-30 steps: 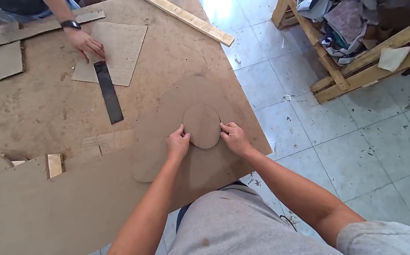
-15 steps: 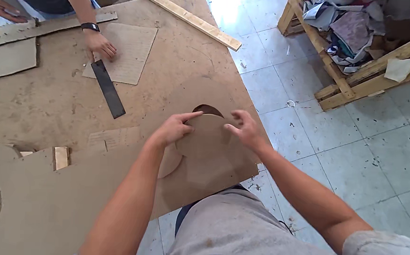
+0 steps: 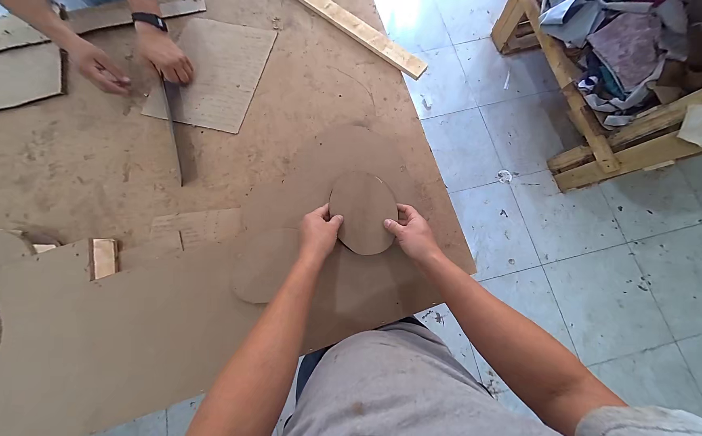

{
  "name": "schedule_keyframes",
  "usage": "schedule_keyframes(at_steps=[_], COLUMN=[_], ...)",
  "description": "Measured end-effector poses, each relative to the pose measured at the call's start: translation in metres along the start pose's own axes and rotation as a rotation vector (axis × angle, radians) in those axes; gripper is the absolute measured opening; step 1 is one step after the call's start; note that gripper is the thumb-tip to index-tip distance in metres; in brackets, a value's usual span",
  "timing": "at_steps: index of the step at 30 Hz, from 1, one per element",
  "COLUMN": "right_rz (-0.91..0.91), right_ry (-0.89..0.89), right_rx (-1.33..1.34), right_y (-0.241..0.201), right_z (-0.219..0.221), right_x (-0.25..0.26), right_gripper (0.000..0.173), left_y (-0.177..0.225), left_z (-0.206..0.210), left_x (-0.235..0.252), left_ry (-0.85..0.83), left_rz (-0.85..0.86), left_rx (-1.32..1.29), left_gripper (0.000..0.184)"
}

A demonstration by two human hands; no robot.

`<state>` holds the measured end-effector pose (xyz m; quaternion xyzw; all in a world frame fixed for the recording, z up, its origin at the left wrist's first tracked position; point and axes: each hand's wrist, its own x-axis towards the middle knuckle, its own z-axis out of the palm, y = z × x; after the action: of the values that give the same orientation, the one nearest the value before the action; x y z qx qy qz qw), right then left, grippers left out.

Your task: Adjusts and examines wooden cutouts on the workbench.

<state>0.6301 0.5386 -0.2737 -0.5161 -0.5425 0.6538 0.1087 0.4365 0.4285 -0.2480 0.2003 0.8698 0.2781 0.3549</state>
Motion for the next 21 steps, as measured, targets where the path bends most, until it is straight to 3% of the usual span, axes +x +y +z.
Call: schedule_keyframes(at_steps=[2,3,7,13,21], right_rz=[-0.045,-0.077,-0.150,-0.269,-0.221], right_ry=[0.040,0.053,0.045,0.115,0.064], right_rx=[-0.234,-0.360,-0.690,-0.705,-0.810], right_y=[-0.007,-0.010,-0.012,-0.001,-0.005], right_z=[0.002,0.004,0.004,0.000,0.004], right_x=[-0.006,-0.009,-0.007,0.008,0.011], right_gripper=[0.075,0.076,0.058,0.050,0.050], left_y=[0.005,0.005,-0.005,0.005,0.004], left_z=[0.005,0.006,0.006,0.014,0.023], left_x=[-0.008,-0.012,-0.012,-0.005,-0.001], left_ry=[0.057,0.085,0.161,0.155,0.164], left_rz=[-0.016,-0.021,-0.009,-0.002,0.041], left_rx=[0.073,0.096,0.123,0.180,0.354], left_gripper=[0.041,0.042,0.044,0.049,0.053])
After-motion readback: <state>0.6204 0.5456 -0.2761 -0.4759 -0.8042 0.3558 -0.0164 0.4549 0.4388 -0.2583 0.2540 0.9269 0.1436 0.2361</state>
